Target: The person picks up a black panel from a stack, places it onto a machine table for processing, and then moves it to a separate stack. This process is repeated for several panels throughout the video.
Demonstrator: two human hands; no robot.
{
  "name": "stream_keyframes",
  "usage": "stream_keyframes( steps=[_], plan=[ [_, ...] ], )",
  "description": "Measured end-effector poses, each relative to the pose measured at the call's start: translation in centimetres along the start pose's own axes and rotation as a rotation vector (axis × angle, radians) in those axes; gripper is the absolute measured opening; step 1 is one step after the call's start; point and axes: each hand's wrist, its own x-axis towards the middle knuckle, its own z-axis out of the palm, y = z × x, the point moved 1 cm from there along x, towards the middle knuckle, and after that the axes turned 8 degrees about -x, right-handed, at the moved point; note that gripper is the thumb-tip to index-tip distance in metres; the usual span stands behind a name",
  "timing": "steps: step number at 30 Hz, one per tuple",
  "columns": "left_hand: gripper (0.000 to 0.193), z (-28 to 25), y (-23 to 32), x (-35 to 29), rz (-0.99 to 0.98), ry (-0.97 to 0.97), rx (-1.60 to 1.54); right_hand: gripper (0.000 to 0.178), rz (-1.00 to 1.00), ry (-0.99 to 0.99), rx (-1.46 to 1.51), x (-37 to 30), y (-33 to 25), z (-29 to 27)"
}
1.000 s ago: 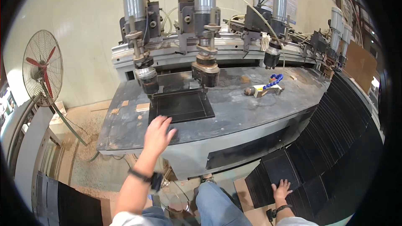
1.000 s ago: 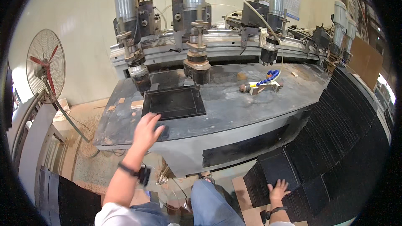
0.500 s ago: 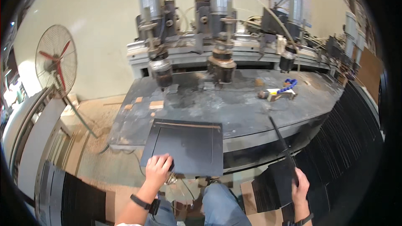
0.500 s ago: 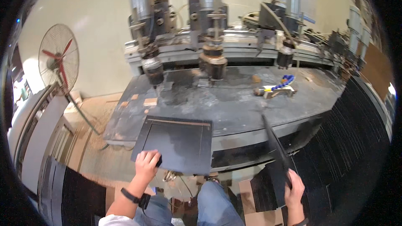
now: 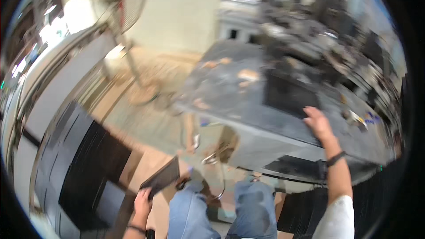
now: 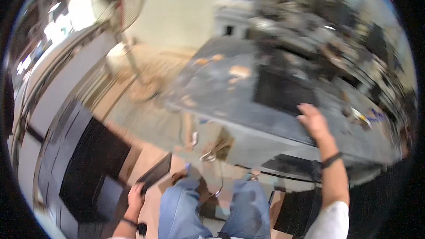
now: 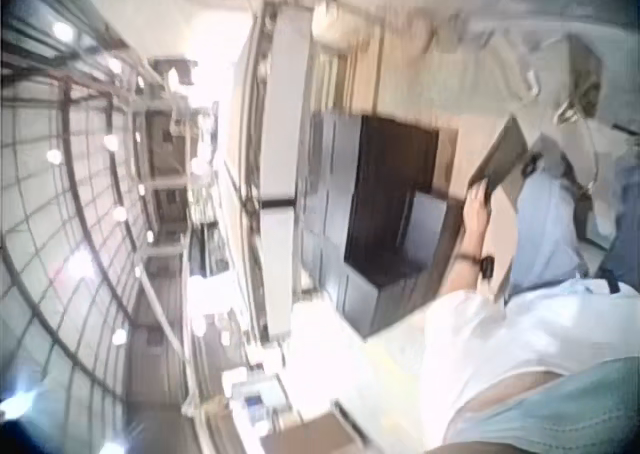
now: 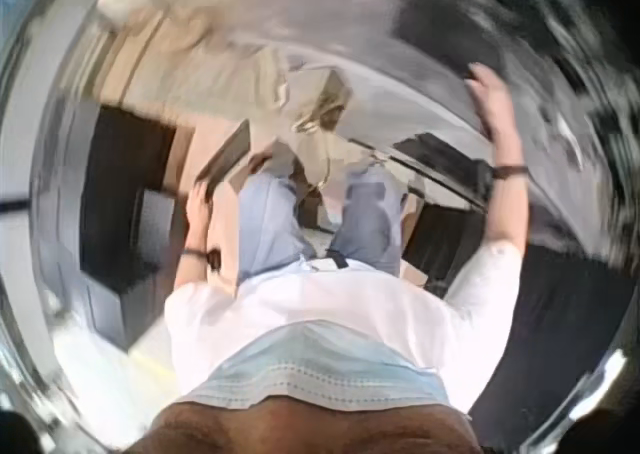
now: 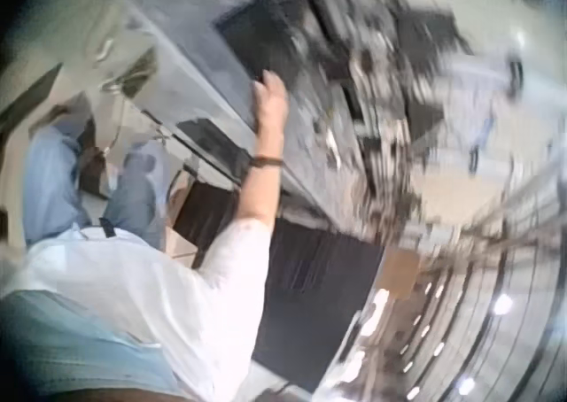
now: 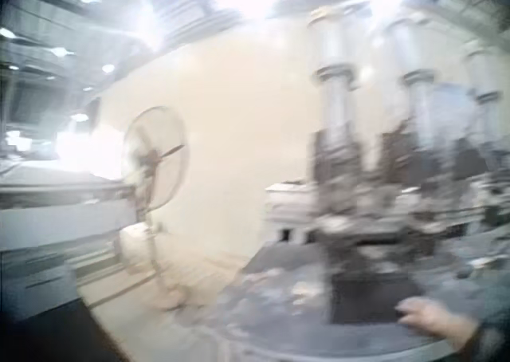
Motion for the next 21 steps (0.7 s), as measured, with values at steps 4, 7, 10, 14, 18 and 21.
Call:
stream_keyframes(
  steps=[4,7,10,14,18,21],
  plan=[
    [0.031,4.8,-7.6,4.0,-0.273,-0.009,-0.064,0.039,0.064,0.019,0.092,0.8,2.8,1.0],
    [0.028,5.5,-13.3,6.7,-0.235,-0.001,0.116,0.040,-0.034,-0.014,-0.106,1.9,3.0,0.9],
    [0.041,6.8,-18.1,7.0,-0.367,0.020,0.194,0.039,0.033,-0.033,-0.232,2.2,0.9,1.3],
    [0.050,11.9,-22.2,7.1,-0.497,0.067,0.207,0.036,0.142,-0.050,-0.309,1.3,0.9,0.7],
    [0.058,16.9,-25.9,5.8,-0.515,0.022,0.361,0.033,0.173,-0.173,-0.390,1.3,2.8,-0.1],
    [0.062,19.8,-27.5,4.5,-0.693,-0.070,0.443,0.035,0.216,-0.206,-0.435,1.2,3.6,-0.7]
  ],
)
